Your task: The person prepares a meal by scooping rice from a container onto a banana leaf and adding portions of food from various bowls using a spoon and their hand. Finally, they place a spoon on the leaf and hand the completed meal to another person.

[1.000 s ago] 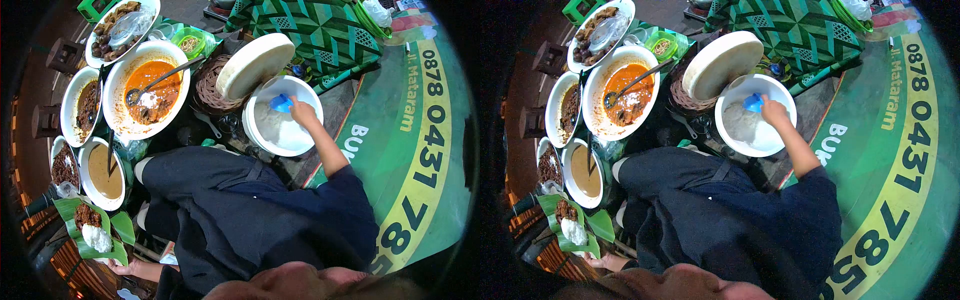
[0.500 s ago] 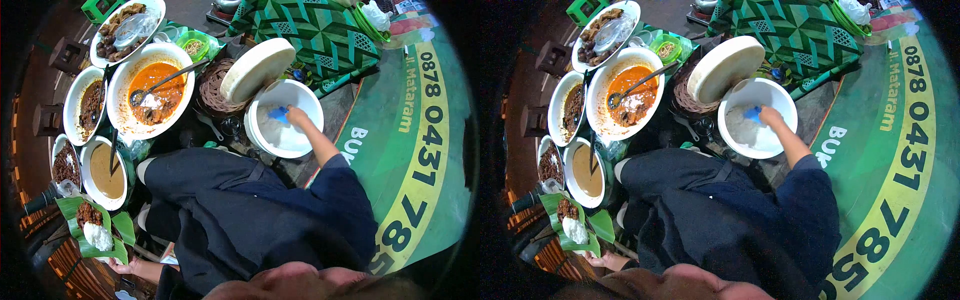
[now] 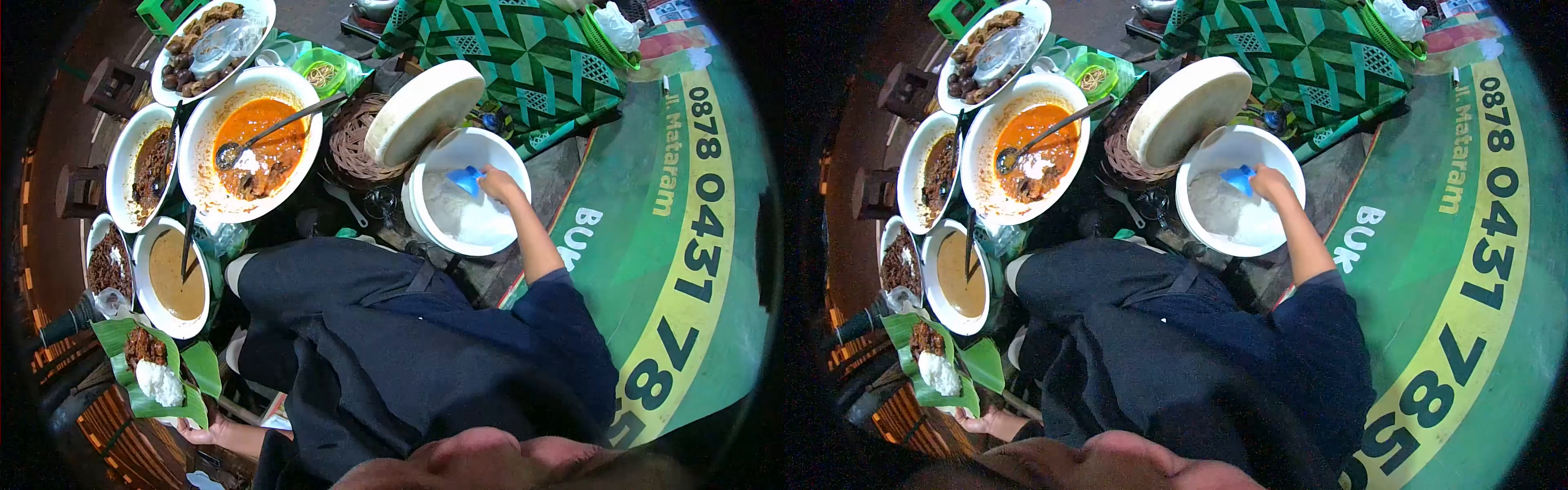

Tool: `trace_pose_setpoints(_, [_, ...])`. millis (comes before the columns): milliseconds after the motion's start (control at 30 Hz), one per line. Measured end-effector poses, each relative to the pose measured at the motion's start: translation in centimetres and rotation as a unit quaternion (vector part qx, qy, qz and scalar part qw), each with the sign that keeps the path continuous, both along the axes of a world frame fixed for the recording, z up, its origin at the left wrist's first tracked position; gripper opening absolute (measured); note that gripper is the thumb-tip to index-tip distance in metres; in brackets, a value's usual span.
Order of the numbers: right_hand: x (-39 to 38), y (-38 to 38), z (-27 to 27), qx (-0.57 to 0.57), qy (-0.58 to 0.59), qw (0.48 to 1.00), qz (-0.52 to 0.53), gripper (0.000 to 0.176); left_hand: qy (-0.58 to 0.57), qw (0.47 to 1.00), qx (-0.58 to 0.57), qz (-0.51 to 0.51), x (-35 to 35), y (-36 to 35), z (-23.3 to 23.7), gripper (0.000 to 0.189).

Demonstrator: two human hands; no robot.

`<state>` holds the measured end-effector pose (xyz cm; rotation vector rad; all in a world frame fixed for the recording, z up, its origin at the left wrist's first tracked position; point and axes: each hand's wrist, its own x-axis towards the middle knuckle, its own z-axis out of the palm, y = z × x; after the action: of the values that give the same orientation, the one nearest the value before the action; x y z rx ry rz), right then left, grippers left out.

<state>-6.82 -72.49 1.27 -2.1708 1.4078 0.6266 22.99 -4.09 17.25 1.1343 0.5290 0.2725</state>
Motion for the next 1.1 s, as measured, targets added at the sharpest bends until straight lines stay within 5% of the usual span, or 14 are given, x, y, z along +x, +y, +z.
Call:
trace_pose_setpoints(100, [-0.9, 1.8, -5.0, -0.066, 0.022, 0.997, 0.023, 0.038, 0.009, 1.0, -0.011, 0.025, -0.1, -1.7, 0.6, 0.05])
trace_pose_setpoints(267, [1.3, 0.0, 1.6, 0.042, 0.039, 0.998, -0.014, 0.041, -0.013, 1.0, -0.01, -0.007, 0.3, 0.9, -0.5, 0.048])
trace_pose_setpoints(433, [-0.2, 2.5, -4.0, 0.011, -0.002, 0.999, 0.041, 0.039, -0.011, 0.999, -0.025, -0.018, 0.4, 0.4, -0.5, 0.048])
trace_pose_setpoints(600, [3.3, 1.5, 3.1, 0.041, -0.014, 0.999, -0.012, 0.036, -0.007, 1.0, 0.007, -0.009, 0.2, -0.3, 0.1, 0.048])
trace_pose_setpoints(733, [3.0, 4.1, -3.8, -0.049, -0.074, 0.996, 0.032, 0.036, -0.022, 0.999, -0.033, -0.012, 0.1, -1.2, 0.4, 0.048])
trace_pose_setpoints(833, [4.0, 2.6, -1.6, -0.019, -0.035, 0.993, 0.11, 0.037, -0.016, 1.0, -0.014, 0.011, 0.2, -1.2, 0.4, 0.049])
trace_pose_setpoints(967, [4.7, 3.0, 1.5, -0.021, -0.033, 0.999, 0.036, 0.035, -0.023, 0.999, -0.017, -0.029, 0.9, 2.7, -1.7, 0.05])
trace_pose_setpoints(1100, [2.9, 4.9, -2.7, -0.025, -0.025, 0.996, 0.079, 0.034, -0.018, 0.999, -0.044, -0.019, 0.2, -0.7, -0.5, 0.049])
